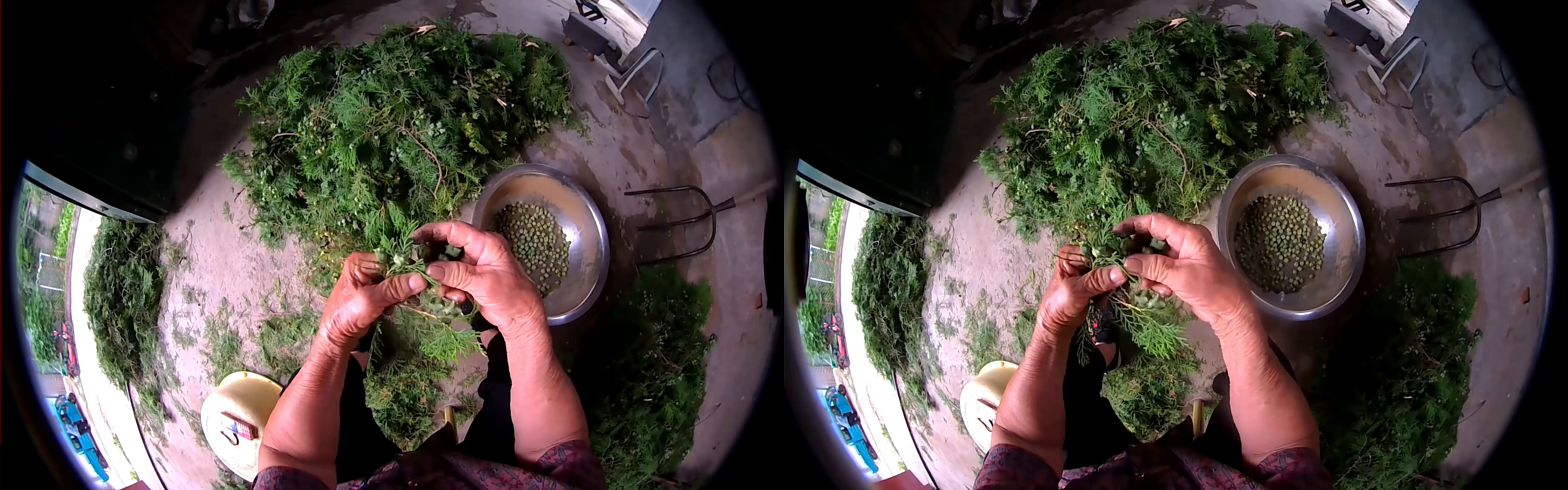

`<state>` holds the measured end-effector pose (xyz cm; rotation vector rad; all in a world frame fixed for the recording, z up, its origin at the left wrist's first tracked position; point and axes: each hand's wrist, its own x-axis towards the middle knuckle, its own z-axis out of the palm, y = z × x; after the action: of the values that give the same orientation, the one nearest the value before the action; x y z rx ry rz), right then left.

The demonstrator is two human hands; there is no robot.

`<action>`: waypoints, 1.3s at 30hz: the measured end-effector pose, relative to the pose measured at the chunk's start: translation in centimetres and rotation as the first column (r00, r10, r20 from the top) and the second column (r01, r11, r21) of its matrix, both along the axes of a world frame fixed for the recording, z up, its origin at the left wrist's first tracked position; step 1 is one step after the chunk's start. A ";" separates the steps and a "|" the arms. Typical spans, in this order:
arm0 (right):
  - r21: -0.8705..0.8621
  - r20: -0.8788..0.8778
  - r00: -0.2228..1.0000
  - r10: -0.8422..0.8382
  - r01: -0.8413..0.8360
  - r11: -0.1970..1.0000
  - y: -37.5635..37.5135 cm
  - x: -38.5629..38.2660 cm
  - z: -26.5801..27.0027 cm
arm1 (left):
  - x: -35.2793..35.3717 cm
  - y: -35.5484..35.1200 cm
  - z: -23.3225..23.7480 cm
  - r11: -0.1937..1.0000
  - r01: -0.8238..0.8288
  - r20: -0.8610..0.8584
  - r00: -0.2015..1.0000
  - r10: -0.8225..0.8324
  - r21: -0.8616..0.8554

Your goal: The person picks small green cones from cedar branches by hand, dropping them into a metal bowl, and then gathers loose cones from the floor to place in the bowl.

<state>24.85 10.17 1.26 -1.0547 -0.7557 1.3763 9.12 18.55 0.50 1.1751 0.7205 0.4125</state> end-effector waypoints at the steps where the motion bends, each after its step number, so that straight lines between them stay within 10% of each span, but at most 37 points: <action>1: 0.014 -0.041 0.999 -0.010 0.011 1.000 0.1 0.0 -0.2 | 0.1 0.0 0.1 1.000 -0.009 0.018 1.000 0.009 0.006; 13: 0.000 0.234 0.970 -0.060 0.062 0.998 0.2 -0.5 0.4 | 0.2 -0.2 0.2 0.993 -0.113 -0.066 0.992 0.111 -0.040; 19: 0.083 0.614 0.755 -0.232 0.231 0.969 0.3 -1.1 0.2 | 0.4 -0.6 -0.5 0.987 -0.160 0.014 0.987 0.161 -0.005; 24: -0.014 0.362 0.898 -0.251 0.275 0.961 0.2 -0.9 0.0 | 1.0 -1.1 -0.4 0.983 -0.178 0.076 0.981 0.181 -0.047; 28: 0.188 0.598 0.680 -0.424 0.395 0.899 0.2 -1.8 -1.0 | 1.1 -1.2 0.2 0.992 -0.124 0.009 0.992 0.124 -0.015; 32: -0.177 0.190 0.925 -0.330 0.363 0.915 -0.2 -1.5 -0.6 | 1.5 -1.7 0.5 0.992 -0.111 0.020 0.993 0.112 -0.066; 36: 0.087 0.500 0.661 -0.559 0.605 0.792 0.1 -0.8 -1.1 | 1.3 -1.6 0.6 0.975 -0.219 -0.029 0.975 0.218 -0.031; 39: -0.035 -0.080 0.855 -0.512 0.511 0.859 -0.4 1.9 -1.3 | 1.0 -1.2 -0.3 0.976 -0.218 -0.033 0.975 0.218 -0.010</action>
<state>26.80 9.75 -0.02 -1.0999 -0.3588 0.9561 10.13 17.35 0.17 1.0956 0.8826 0.5724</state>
